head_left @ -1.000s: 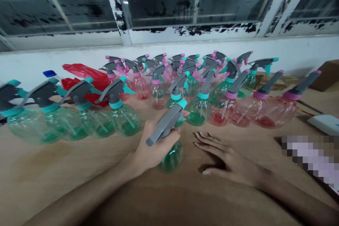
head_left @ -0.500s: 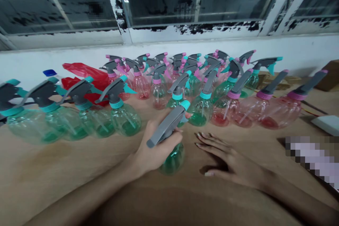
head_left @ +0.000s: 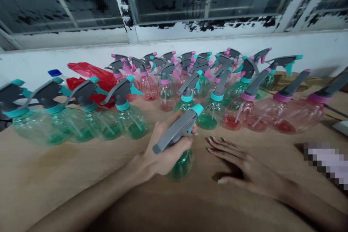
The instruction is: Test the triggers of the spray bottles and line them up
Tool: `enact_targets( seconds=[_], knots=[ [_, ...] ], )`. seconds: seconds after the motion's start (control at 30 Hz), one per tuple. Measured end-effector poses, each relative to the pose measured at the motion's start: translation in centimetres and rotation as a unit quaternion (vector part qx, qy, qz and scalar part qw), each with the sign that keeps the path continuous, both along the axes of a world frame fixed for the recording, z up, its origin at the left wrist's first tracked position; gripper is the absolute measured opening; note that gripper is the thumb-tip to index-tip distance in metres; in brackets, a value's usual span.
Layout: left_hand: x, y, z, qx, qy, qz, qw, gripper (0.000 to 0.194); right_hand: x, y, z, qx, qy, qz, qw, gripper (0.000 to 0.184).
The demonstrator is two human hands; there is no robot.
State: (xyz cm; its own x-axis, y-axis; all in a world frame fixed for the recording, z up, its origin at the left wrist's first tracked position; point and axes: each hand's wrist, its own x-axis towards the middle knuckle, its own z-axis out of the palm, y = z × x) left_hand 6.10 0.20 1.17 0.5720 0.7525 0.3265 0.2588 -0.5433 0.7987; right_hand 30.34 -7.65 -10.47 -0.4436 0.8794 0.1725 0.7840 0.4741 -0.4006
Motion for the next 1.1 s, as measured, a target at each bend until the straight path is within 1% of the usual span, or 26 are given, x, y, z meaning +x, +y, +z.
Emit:
enact_targets(
  seconds=[0.1, 0.23, 0.4, 0.57, 0.83, 1.1],
  knots=[
    [0.2, -0.1, -0.1, 0.017, -0.024, 0.0, 1.0, 0.015, 0.0, 0.0, -0.1, 0.004, -0.006, 0.003, 1.0, 0.068],
    [0.3, -0.2, -0.6, 0.033, -0.007, 0.015, 0.999, 0.027, 0.1, 0.0, -0.2, 0.011, -0.014, 0.004, 1.0, 0.068],
    [0.5, -0.2, -1.1, 0.024, -0.01, 0.036, 0.999, 0.016, 0.1, 0.0, -0.2, 0.01, -0.018, 0.007, 1.0, 0.068],
    [0.5, -0.1, -1.0, 0.018, -0.001, 0.023, 1.0, 0.027, 0.1, 0.0, 0.1, 0.003, -0.005, 0.005, 1.0, 0.067],
    [0.4, -0.3, -0.6, 0.016, 0.017, 0.035, 0.999, 0.016, 0.1, 0.2, 0.1, -0.003, 0.014, 0.014, 1.0, 0.067],
    [0.5, -0.2, -0.9, 0.011, 0.007, 0.037, 0.999, 0.01, 0.2, 0.2, 0.0, 0.002, -0.009, 0.016, 1.0, 0.067]
  ],
)
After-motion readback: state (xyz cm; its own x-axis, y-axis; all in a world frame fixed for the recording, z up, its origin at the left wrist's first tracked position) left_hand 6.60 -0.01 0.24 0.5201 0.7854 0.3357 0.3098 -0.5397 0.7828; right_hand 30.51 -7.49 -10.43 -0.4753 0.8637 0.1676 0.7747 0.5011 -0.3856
